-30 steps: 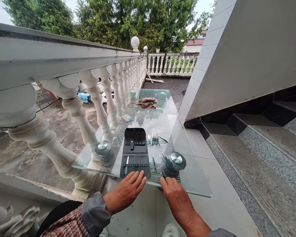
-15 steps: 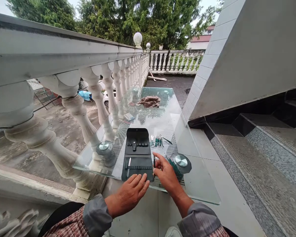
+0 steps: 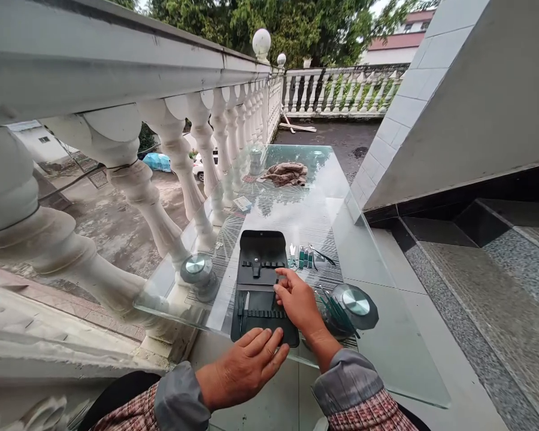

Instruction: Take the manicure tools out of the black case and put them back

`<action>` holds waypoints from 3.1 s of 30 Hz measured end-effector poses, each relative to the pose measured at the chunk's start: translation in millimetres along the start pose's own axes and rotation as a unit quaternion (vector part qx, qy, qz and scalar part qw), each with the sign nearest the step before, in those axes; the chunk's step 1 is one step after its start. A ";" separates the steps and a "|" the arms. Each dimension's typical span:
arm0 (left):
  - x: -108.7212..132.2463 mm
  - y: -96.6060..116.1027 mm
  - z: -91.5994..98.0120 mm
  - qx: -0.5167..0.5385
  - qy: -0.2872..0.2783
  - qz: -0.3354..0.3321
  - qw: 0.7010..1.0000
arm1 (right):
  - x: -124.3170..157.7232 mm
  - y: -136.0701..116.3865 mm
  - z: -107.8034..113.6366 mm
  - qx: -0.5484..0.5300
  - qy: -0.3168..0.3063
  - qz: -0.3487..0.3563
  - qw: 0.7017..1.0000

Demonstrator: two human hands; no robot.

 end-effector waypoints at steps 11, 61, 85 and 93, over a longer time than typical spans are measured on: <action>-0.1 -4.3 -1.3 0.007 -0.003 -0.015 1.000 | -2.0 -4.6 6.0 0.284 -0.005 0.091 0.955; -6.7 -5.0 -16.3 0.005 0.022 -0.022 0.999 | 46.0 11.6 117.2 0.568 0.014 -0.087 0.819; -6.8 -5.5 -16.0 0.008 0.024 -0.018 1.000 | 45.5 15.5 113.4 0.628 0.037 -0.067 0.775; -7.4 -5.5 -15.0 0.008 0.025 -0.020 0.999 | 43.7 15.4 105.8 0.663 0.063 -0.042 0.745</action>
Point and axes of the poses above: each hand's wrist, its own x-axis away from the middle knuckle, its own z-axis out of the back of the hand, y = z × x, the point moved 3 cm from there along -x, towards the middle knuckle, and after that the axes turned 3 degrees about -y, right-handed, at the moved point
